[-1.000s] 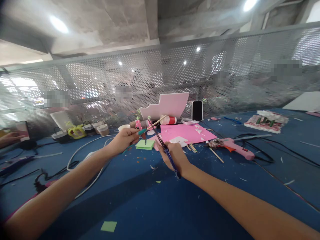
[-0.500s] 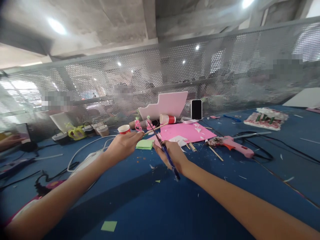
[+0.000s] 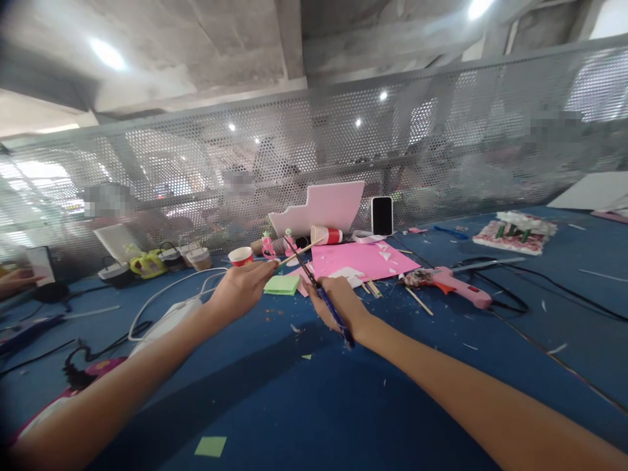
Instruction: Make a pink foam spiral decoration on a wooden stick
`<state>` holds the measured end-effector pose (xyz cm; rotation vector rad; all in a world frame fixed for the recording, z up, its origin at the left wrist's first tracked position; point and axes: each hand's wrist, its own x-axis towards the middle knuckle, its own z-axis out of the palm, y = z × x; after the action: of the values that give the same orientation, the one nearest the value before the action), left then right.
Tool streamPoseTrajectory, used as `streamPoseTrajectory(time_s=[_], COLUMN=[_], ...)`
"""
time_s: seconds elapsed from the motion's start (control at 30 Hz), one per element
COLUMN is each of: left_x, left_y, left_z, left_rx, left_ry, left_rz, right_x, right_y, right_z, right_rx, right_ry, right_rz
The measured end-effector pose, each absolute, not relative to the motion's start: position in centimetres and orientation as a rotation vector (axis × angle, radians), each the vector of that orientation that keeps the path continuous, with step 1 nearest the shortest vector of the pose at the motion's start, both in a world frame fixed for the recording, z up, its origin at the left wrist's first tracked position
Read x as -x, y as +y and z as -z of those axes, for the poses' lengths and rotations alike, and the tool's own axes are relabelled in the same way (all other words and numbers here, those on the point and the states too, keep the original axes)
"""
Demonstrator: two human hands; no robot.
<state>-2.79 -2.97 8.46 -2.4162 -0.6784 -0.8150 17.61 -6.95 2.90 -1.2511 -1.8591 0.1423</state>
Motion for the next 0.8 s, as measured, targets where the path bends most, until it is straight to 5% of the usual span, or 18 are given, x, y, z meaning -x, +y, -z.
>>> streamPoseTrajectory(time_s=[0.17,0.4,0.8], left_x=[2.7,2.4,2.5], left_y=[-3.1,-3.5,-3.0], left_z=[-9.3,-9.5,-7.8], left_rx=[2.570,2.354,2.243], left_ry=[-0.753,-0.981,-0.913], left_rz=[0.982,0.596,0.550], right_x=[-17.4,-17.2,-17.2], right_y=[-6.6,-6.7,-7.1], right_z=[-2.2,-2.8,-3.1], right_rx=[1.290,1.356,1.365], right_ry=[-1.855,-1.821,-1.847], right_rz=[0.000,-0.063,-0.059])
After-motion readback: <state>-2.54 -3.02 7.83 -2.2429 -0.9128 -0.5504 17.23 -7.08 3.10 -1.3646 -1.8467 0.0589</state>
